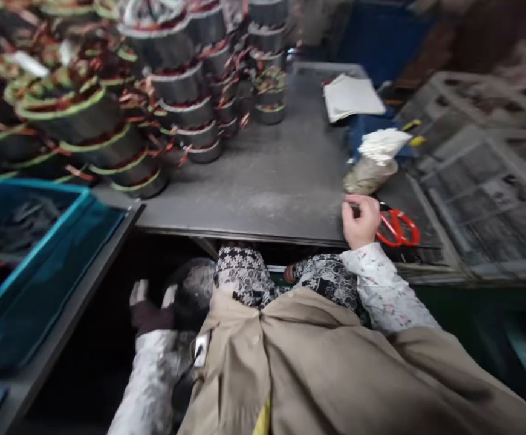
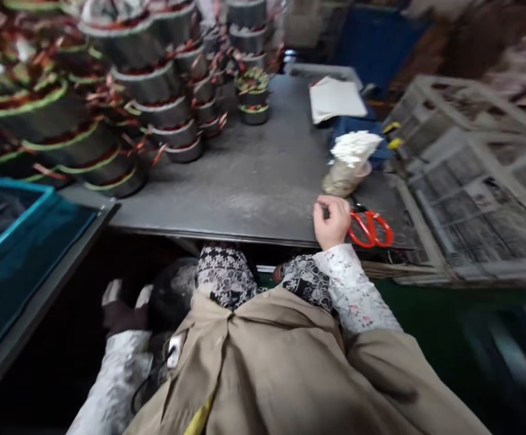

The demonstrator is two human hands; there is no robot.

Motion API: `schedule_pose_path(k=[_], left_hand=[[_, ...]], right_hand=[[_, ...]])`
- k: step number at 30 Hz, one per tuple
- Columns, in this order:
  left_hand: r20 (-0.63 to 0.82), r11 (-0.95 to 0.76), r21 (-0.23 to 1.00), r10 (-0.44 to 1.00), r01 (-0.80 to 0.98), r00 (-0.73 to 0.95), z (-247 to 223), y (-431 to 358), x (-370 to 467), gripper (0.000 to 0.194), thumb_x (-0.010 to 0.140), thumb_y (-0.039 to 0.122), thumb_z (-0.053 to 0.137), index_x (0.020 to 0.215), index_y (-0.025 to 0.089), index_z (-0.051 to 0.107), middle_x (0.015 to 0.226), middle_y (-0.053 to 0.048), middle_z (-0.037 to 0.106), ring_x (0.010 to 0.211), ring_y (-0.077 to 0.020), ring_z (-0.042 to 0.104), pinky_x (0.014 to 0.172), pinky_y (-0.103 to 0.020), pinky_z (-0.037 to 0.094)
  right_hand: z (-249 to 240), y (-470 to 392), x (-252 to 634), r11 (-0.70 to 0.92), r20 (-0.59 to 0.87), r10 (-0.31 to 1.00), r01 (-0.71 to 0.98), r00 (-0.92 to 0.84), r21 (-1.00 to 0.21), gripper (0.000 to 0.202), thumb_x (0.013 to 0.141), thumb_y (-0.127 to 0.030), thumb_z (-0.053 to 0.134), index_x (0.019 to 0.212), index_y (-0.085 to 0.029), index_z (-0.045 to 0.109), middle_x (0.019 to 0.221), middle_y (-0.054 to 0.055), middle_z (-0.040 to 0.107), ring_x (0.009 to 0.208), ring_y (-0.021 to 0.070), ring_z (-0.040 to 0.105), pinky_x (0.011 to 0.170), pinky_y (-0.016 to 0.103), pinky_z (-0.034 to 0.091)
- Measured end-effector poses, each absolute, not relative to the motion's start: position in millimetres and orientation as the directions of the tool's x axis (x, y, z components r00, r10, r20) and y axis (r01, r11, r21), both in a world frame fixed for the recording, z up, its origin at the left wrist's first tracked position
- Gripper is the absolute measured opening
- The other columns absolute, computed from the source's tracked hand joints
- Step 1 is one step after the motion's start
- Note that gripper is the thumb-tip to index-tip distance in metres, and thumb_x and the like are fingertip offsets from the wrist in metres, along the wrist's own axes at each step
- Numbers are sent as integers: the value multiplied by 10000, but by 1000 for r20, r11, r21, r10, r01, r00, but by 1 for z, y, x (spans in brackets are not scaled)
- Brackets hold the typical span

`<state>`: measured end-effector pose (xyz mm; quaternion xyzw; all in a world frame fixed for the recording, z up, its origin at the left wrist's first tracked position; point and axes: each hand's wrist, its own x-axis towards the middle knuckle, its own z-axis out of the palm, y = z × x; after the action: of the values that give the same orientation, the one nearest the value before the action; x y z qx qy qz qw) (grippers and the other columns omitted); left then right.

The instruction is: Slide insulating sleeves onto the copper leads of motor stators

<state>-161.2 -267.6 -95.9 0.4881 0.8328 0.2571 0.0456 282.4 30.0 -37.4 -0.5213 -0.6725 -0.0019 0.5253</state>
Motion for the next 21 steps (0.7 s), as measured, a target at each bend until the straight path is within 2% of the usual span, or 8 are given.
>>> schedule_pose_path(k=[3, 5, 6, 8, 10, 12, 17, 21], left_hand=[[547, 189, 478, 700, 858, -459, -84, -240, -161, 965, 856, 499, 724, 1613, 749, 180, 1763, 244, 307, 1529, -484, 499, 1254, -764, 457], [668, 19, 420, 670, 907, -324, -69, -212, -159, 943, 812, 493, 772, 1530, 827, 261, 1701, 341, 349, 1495, -453, 551, 1264, -731, 471], [682, -51, 379, 690, 924, -242, -60, -194, -156, 956, 814, 489, 779, 1547, 810, 255, 1708, 322, 356, 1494, -444, 555, 1275, -721, 462], [675, -159, 302, 732, 940, -93, -43, -153, -148, 950, 849, 487, 769, 1635, 677, 271, 1742, 178, 402, 1507, -429, 548, 1294, -691, 444], [615, -224, 256, 788, 941, 20, -29, -111, -134, 872, 896, 501, 731, 1683, 437, 363, 1723, -23, 474, 1534, -423, 520, 1303, -652, 433], [511, -220, 251, 857, 943, 64, -22, -75, -116, 773, 933, 528, 672, 1623, 244, 468, 1666, -153, 524, 1570, -427, 466, 1310, -637, 405], [284, -127, 220, 957, 967, 61, -20, -35, -91, 639, 985, 568, 580, 1505, 196, 577, 1585, -177, 603, 1540, -402, 492, 1290, -599, 398], [220, -80, 177, 975, 981, 40, -18, -39, -89, 635, 1009, 579, 555, 1491, 170, 611, 1582, -177, 608, 1511, -385, 518, 1266, -558, 423]], right_hand=[[-42, 18, 320, 249, 689, 709, 859, 153, -447, 269, 849, -445, 678, 1012, -239, 733, 1306, 162, 733, 1337, 427, 573, 1155, 746, 400], [-48, 14, 346, 121, 595, 783, 892, 183, -435, 307, 824, -411, 690, 1054, -215, 747, 1392, 191, 704, 1386, 459, 539, 1156, 788, 375], [-50, 15, 357, 99, 543, 822, 897, 171, -432, 296, 826, -380, 673, 1052, -206, 754, 1383, 198, 714, 1366, 454, 565, 1151, 780, 395], [-52, 18, 376, 126, 469, 878, 895, 101, -428, 261, 835, -315, 634, 1025, -205, 774, 1331, 189, 752, 1301, 416, 633, 1149, 722, 456], [-49, 22, 389, 198, 447, 895, 881, 17, -430, 248, 825, -281, 629, 1000, -217, 794, 1305, 162, 776, 1274, 385, 668, 1158, 671, 491], [-44, 24, 401, 276, 439, 896, 854, -63, -440, 234, 804, -268, 645, 968, -235, 809, 1289, 129, 792, 1273, 360, 684, 1172, 639, 502], [-32, 25, 416, 448, 406, 874, 768, -268, -458, 251, 730, -221, 680, 927, -262, 830, 1255, 80, 813, 1254, 326, 718, 1166, 605, 524], [-32, 24, 389, 568, 383, 819, 697, -427, -437, 315, 747, -202, 691, 1016, -262, 843, 1291, 72, 803, 1282, 311, 705, 1181, 575, 514]])
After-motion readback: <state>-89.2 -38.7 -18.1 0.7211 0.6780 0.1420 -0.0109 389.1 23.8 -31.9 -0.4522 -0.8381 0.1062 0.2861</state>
